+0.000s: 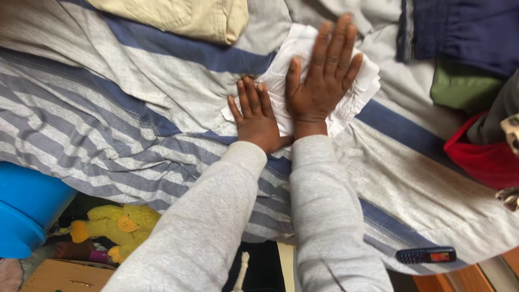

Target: The person folds several garments on a bed, including white shorts, dark blue shorts, and green shorts. They smooth and align each item, then fold them into compact rectangles and place them in a neat stack.

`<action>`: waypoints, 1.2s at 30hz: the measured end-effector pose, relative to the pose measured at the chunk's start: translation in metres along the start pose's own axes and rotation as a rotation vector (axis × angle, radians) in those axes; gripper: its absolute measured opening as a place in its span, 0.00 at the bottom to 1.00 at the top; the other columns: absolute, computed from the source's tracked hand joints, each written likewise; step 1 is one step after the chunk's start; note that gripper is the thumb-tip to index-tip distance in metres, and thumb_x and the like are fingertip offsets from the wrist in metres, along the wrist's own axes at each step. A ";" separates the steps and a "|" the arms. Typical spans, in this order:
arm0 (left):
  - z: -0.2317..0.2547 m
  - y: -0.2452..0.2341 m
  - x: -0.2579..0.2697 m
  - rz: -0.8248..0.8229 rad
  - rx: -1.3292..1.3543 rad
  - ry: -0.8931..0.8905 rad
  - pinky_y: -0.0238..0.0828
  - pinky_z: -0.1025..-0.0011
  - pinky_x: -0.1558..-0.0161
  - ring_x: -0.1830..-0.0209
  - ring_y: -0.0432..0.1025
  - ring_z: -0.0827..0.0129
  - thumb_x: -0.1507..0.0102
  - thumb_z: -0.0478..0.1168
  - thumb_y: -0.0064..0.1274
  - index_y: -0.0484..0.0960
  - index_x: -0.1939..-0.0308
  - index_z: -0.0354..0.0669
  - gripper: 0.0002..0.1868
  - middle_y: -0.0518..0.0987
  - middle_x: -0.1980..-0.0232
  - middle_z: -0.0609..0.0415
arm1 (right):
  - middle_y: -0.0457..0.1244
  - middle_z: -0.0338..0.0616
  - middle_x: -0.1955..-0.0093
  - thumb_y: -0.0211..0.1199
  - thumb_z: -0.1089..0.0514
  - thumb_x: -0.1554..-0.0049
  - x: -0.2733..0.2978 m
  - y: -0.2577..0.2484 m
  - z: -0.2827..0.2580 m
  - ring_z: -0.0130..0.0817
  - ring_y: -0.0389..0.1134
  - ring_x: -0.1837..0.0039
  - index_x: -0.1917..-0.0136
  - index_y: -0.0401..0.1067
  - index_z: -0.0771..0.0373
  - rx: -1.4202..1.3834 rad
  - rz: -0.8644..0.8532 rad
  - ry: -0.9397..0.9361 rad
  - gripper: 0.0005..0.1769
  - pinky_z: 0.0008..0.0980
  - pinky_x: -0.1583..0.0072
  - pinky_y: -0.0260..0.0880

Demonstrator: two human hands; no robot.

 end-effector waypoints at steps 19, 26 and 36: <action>0.019 -0.019 0.000 -0.151 -0.091 -0.138 0.01 0.34 0.32 0.25 0.02 0.37 0.57 0.84 0.59 0.14 0.25 0.26 0.91 0.11 0.22 0.24 | 0.41 0.43 0.11 0.30 0.37 0.27 0.020 -0.023 0.038 0.35 0.35 0.11 0.14 0.44 0.56 -0.044 -0.213 0.002 0.36 0.41 0.14 0.24; 0.015 -0.014 -0.004 -0.129 -0.081 -0.145 0.01 0.35 0.31 0.25 0.02 0.37 0.58 0.84 0.59 0.14 0.26 0.24 0.92 0.11 0.22 0.24 | 0.39 0.41 0.12 0.28 0.38 0.30 0.008 -0.035 0.020 0.33 0.33 0.11 0.15 0.42 0.57 0.025 -0.195 0.192 0.37 0.46 0.16 0.20; 0.013 -0.012 -0.006 -0.153 -0.096 -0.120 0.01 0.34 0.32 0.26 0.01 0.36 0.58 0.84 0.58 0.14 0.25 0.25 0.91 0.10 0.24 0.22 | 0.38 0.40 0.12 0.26 0.37 0.28 -0.010 -0.027 0.018 0.33 0.33 0.11 0.15 0.42 0.53 -0.054 -0.133 -0.039 0.35 0.41 0.17 0.19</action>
Point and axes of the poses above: each hand's wrist, its own x-axis away from the middle knuckle, its own y-axis out of the palm, z = x × y, the point moved 3 cm from there along -x, towards the middle knuckle
